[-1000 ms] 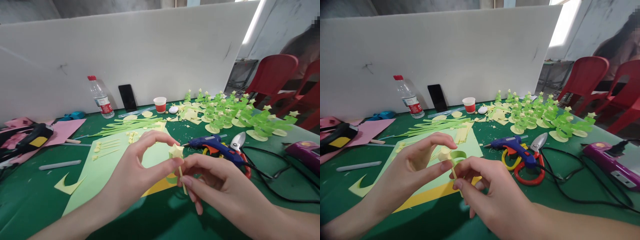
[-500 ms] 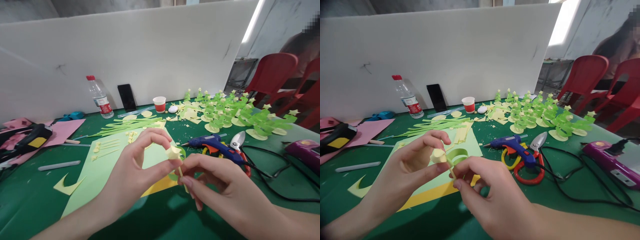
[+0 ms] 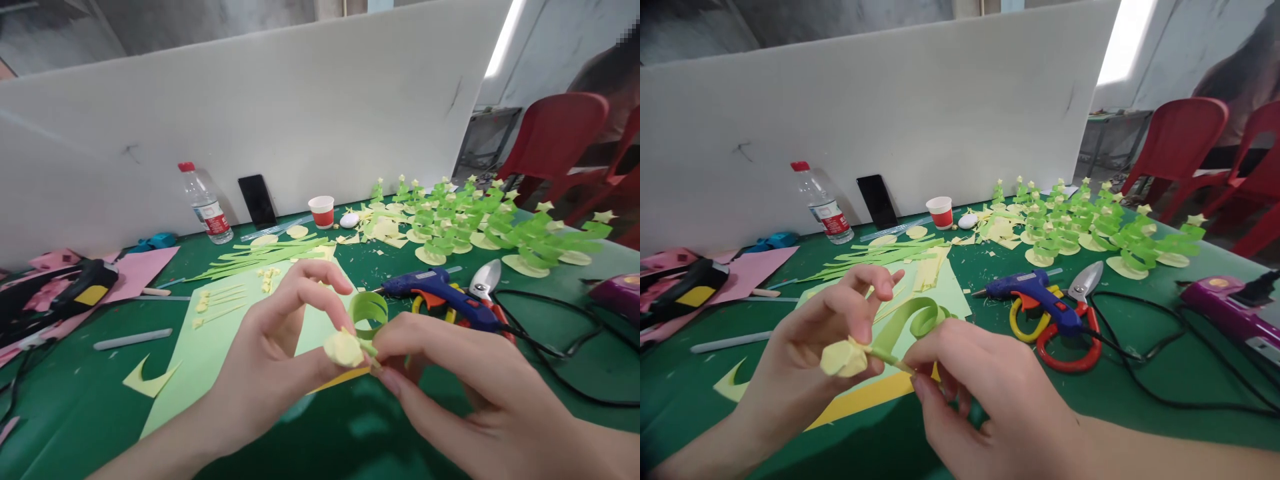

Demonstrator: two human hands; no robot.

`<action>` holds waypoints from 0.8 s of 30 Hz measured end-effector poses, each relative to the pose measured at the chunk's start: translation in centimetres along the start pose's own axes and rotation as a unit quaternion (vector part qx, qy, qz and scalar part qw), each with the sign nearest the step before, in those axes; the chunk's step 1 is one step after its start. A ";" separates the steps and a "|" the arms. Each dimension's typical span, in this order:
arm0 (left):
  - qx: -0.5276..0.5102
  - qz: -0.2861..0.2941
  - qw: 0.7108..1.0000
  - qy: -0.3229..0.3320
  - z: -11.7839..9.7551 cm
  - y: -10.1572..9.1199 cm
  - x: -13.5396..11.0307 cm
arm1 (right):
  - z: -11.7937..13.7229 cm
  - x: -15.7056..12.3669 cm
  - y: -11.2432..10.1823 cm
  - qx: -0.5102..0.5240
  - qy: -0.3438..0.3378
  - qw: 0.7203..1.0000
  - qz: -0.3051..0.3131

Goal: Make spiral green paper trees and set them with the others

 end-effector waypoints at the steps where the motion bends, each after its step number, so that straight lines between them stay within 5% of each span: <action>1: -0.002 0.008 1.000 0.006 0.0 0.0 -0.1 | 0.1 0.1 0.0 -0.003 -0.011 1.000 -0.004; 12: -0.024 0.053 0.998 -0.004 0.2 0.2 -0.1 | 0.2 -0.1 0.2 0.020 -0.074 0.996 -0.039; 17: -0.023 -0.011 0.999 -0.020 0.6 0.2 0.0 | -0.4 0.2 -0.1 0.106 0.054 0.993 -0.004; 21: -0.037 -0.052 0.996 -0.064 1.3 0.6 -0.1 | -1.0 1.3 -0.7 0.253 0.181 0.950 -0.031; 24: -0.009 -0.043 0.994 -0.098 2.0 0.9 -0.1 | -1.4 1.8 -1.1 0.318 0.213 0.922 -0.059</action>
Point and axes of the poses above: each hand's wrist, its own x-axis towards the middle knuckle, its own y-axis out of the palm, z = x × y, the point moved 3 cm from there along x, towards the middle knuckle, and after that the axes turned 10 degrees about x, right-handed, at the moved point
